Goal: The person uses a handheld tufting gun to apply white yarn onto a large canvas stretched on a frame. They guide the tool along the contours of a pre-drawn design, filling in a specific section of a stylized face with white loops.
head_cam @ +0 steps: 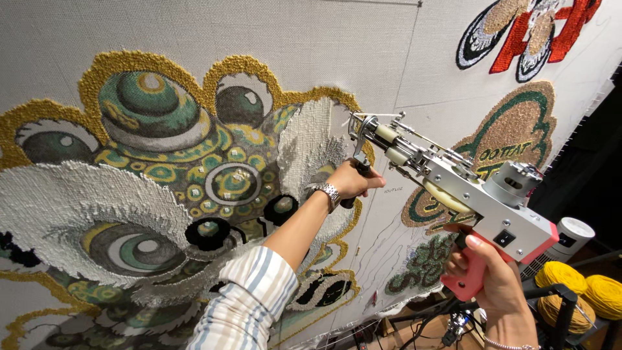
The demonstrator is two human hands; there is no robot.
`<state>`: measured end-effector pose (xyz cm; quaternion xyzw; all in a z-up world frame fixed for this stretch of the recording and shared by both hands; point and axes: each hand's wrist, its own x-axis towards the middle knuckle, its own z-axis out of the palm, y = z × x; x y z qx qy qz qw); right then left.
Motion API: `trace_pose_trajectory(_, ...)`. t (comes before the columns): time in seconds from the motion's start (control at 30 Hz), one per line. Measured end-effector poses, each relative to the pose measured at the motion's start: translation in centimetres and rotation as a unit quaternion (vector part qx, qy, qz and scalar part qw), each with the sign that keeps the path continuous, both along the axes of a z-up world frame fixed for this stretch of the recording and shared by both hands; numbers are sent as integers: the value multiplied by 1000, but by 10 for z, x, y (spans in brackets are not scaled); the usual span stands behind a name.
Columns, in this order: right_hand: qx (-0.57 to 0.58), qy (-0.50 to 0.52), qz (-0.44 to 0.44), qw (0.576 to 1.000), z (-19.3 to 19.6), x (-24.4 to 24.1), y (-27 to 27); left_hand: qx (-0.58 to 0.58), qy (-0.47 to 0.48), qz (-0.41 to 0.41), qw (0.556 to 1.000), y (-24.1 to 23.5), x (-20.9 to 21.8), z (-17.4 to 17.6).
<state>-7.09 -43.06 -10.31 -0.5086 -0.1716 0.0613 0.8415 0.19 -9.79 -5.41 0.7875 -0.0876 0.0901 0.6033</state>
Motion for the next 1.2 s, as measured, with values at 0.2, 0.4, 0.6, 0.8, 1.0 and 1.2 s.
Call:
trace_pose_trajectory(0.2,-55,57,-16,997,7,-12,13,-28,68,-1,997,5,-35,-6)
trace_pose_trajectory(0.4,-59,66,12,996,22,-27,30,-11,84,-5,996,14,-27,-32)
trace_pose_trajectory(0.6,-72,86,27,993,25,-28,34,-24,87,8,996,23,-12,-47)
trace_pose_trajectory(0.8,-67,83,35,994,27,-22,43,-22,94,27,995,31,-3,-52)
trace_pose_trajectory(1.0,-69,76,29,994,31,-21,52,-21,107,24,994,39,0,-51)
trace_pose_trajectory(1.2,-52,82,-10,995,36,-20,62,-14,121,34,992,46,4,-49)
